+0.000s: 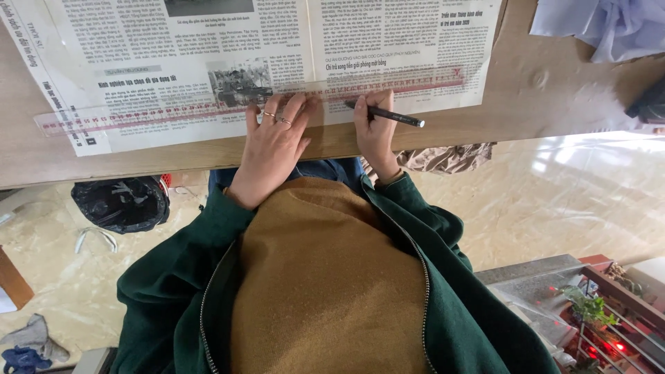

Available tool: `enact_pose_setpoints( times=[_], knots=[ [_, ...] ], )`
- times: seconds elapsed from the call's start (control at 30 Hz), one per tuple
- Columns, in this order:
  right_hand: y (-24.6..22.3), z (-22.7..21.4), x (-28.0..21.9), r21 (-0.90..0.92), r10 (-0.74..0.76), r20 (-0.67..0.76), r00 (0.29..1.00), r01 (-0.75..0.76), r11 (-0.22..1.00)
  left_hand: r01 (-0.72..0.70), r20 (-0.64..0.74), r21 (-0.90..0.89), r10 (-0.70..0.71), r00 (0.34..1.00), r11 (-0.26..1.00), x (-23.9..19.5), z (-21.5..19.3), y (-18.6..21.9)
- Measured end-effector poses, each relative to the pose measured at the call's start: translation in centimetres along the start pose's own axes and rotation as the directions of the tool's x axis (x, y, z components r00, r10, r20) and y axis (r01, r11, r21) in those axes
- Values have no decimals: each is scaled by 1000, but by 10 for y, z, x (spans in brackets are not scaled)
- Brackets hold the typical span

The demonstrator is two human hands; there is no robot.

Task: The person measures and marks a newspaper spread on a wooden table using a ruler and a pen. They align the ruler, draw lines, and make marks on the paper while occasionally adjusting the newspaper's position.

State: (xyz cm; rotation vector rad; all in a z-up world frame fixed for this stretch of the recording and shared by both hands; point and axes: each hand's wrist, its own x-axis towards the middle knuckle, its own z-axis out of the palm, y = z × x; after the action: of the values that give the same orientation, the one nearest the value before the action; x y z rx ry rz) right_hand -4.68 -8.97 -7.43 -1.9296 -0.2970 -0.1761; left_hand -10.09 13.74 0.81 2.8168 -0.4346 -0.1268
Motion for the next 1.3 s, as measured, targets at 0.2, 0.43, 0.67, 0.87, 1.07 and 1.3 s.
enact_pose_setpoints(
  times=[0.2,0.43,0.67,0.87,1.07,1.3],
  knots=[
    [9,-1,-4,-32,-2,24,1000,2,999,-5,23,-10,6,1000,1000,-1,0,-1],
    [6,-3,-3,-53,6,35,999,-4,999,-13,21,10,13,1000,1000,-2,4,-2],
    [4,-5,0,-27,1,21,1000,0,1000,-10,45,25,9,999,1000,-3,6,-3],
    [-4,-2,-1,48,30,-48,998,-28,998,-6,-15,-13,6,1000,1000,-12,10,-8],
    [-36,39,-13,103,91,36,995,-95,990,142,-102,6,-141,985,990,-58,-15,-41],
    [-64,79,8,247,-23,197,980,-27,969,249,-180,-30,-251,951,968,-81,-23,-48]
  ],
)
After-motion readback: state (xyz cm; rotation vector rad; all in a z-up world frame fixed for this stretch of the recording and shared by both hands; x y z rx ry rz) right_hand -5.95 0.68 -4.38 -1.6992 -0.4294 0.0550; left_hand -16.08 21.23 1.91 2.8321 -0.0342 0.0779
